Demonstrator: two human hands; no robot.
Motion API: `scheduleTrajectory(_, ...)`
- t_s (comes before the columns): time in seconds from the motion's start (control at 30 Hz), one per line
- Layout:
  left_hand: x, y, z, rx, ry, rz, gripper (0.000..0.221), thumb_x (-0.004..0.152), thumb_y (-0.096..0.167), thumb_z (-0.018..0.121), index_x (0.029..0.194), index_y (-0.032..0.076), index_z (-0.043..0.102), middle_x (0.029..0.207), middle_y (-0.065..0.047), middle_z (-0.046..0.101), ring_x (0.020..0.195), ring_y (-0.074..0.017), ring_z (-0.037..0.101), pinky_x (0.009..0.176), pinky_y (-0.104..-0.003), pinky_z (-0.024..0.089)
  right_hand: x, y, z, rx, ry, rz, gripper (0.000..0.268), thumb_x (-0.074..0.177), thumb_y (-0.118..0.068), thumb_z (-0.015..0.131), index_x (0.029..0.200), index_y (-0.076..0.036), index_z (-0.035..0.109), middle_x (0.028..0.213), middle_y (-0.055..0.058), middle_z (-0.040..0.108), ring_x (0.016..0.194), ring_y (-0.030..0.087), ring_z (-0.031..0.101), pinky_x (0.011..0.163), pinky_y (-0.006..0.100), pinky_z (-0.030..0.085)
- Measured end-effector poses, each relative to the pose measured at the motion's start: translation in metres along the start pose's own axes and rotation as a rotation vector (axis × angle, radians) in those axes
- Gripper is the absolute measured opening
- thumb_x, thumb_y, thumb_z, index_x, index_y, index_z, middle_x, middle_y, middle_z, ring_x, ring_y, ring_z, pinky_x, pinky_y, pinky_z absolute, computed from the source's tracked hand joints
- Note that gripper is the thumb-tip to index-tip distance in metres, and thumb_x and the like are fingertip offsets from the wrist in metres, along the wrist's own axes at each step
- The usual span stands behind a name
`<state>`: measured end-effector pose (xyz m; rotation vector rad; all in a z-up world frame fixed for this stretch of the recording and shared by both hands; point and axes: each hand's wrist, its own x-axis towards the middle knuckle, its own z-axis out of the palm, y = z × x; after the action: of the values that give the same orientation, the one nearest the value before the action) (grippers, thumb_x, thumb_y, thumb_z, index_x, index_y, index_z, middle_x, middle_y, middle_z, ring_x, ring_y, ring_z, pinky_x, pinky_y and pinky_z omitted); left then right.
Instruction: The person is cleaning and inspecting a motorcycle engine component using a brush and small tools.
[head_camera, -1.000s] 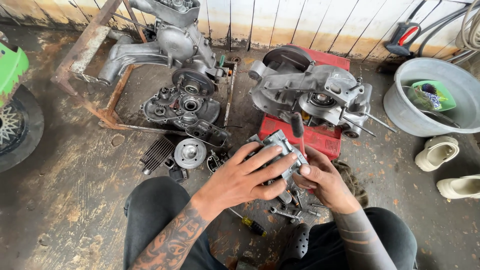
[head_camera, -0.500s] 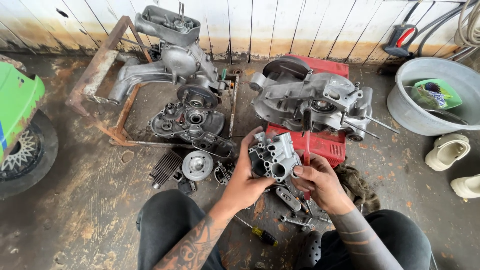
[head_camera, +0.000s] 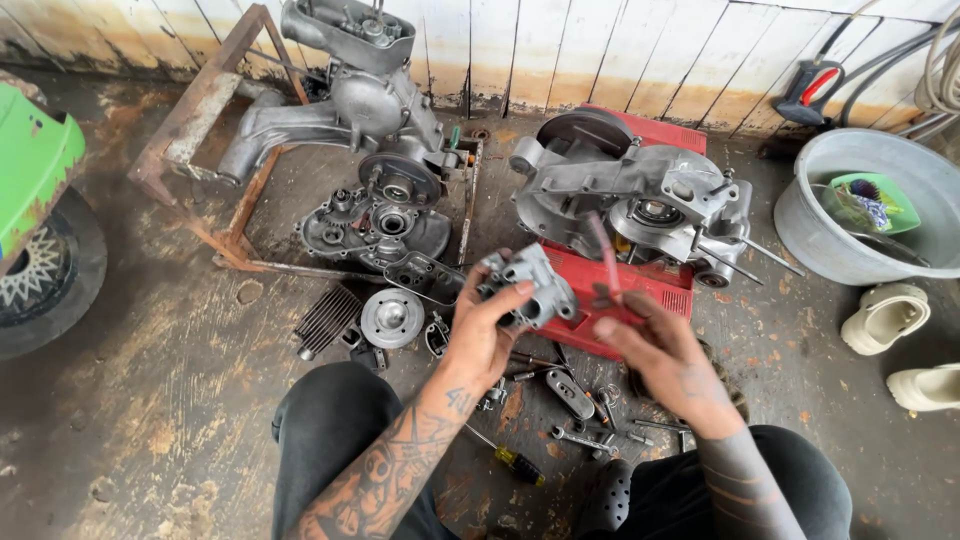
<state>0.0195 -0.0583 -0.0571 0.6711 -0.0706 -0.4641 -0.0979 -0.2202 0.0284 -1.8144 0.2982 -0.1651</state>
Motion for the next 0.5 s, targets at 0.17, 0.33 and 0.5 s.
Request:
scheduleTrajectory(0.17, 0.015, 0.025, -0.015, -0.123, 0.036, 0.134, 0.065, 0.075, -0.001, 0.080, 0.132, 0.004, 0.049, 0.114, -0.019, 0.063, 0.103, -0.0337, 0.065, 0.091, -0.052, 0.059, 0.001, 0.019, -0.017, -0.179, -0.010, -0.170, 0.027, 0.100, -0.012, 0.056, 0.112, 0.004, 0.072, 0.065, 0.009, 0.061, 0.053, 0.015, 0.045, 0.049, 0.028, 0.037)
scheduleTrajectory(0.33, 0.004, 0.038, -0.008, -0.168, -0.095, 0.242, 0.061, 0.079, -0.010, 0.074, 0.133, 0.008, 0.051, 0.099, -0.014, 0.073, 0.088, -0.0217, 0.072, 0.080, -0.035, 0.056, -0.006, 0.012, 0.007, -0.351, 0.000, -0.327, 0.023, 0.094, -0.005, 0.063, 0.113, 0.000, 0.073, 0.069, 0.000, 0.064, 0.054, 0.010, 0.047, 0.049, 0.025, 0.039)
scheduleTrajectory(0.5, -0.016, 0.026, 0.011, -0.061, -0.069, 0.257, 0.063, 0.078, -0.010, 0.073, 0.134, 0.003, 0.050, 0.102, -0.011, 0.069, 0.084, -0.0168, 0.069, 0.084, -0.030, 0.052, -0.003, 0.015, 0.027, -0.522, 0.130, -0.443, 0.027, 0.095, -0.004, 0.059, 0.120, 0.005, 0.066, 0.099, 0.011, 0.078, 0.072, 0.021, 0.071, 0.066, 0.032, 0.055)
